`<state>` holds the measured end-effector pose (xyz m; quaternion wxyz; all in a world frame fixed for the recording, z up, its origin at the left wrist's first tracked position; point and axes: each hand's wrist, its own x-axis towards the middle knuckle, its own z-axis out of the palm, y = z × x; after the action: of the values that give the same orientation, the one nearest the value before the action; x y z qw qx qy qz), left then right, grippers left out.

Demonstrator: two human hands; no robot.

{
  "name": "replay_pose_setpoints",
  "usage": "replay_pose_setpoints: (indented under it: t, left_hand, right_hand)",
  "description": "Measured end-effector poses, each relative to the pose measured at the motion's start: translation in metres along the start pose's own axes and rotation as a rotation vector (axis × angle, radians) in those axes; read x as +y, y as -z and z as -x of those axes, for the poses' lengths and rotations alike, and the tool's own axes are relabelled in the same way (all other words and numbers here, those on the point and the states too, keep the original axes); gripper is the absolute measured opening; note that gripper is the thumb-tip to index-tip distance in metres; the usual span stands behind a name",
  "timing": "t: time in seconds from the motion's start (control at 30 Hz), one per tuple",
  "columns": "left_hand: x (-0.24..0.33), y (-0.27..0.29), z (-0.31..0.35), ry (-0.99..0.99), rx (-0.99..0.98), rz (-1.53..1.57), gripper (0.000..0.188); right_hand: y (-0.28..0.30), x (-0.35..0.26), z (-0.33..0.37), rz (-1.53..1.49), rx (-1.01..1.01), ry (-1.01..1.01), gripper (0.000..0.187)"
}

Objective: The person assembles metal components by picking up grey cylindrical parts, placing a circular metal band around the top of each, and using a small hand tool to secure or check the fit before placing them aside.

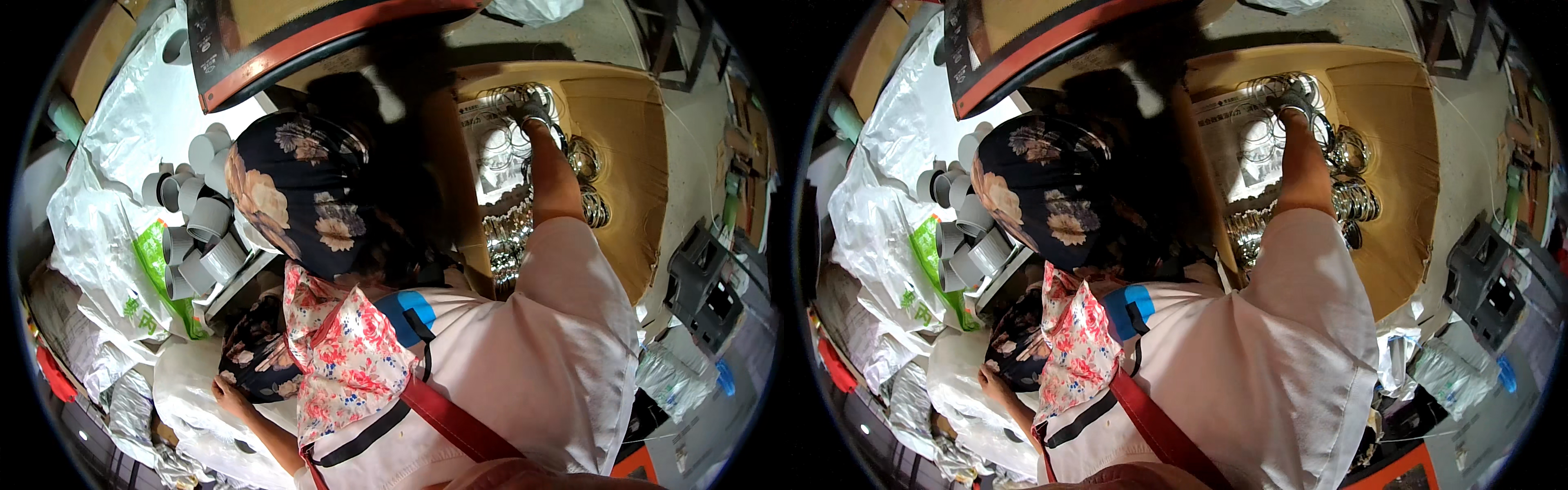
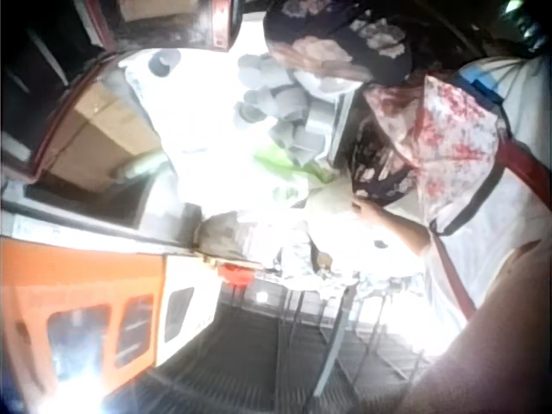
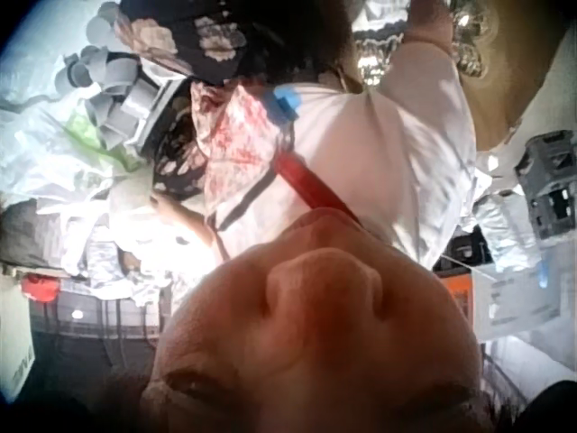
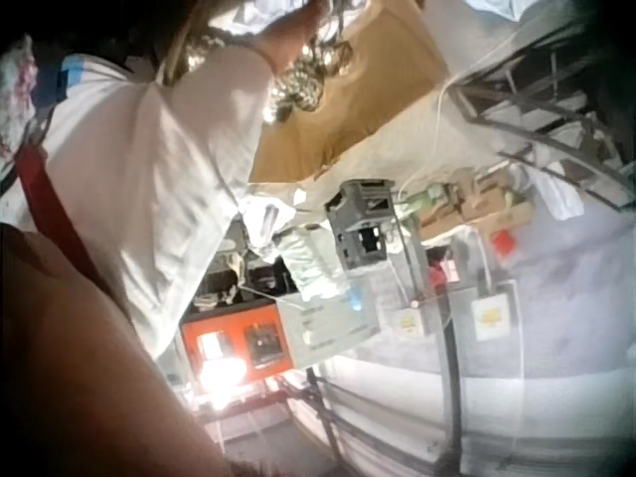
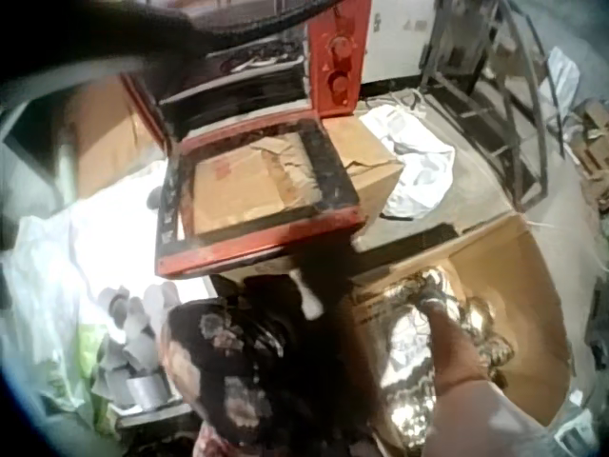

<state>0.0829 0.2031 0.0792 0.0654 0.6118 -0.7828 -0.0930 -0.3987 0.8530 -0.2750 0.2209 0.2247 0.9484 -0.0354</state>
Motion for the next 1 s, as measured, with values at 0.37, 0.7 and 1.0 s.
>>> replay_pose_setpoints:
  t: [0.37,0.7,1.0]
  left_hand:
    - [0.020,-0.011,-0.021,0.033,-0.049,0.017,0.045]
    - [0.045,-0.022,-0.014,-0.253,0.089,-0.072,0.049]
    - [0.045,-0.025,-0.009,-0.360,0.280,-0.038,0.035]
  right_hand:
    - [-0.027,0.025,0.012,0.181,0.390,0.250,0.020]
    - [0.174,0.031,0.156,-0.103,0.541,0.638,0.028]
    - [0.330,-0.065,0.227,-0.405,0.767,0.909,0.023]
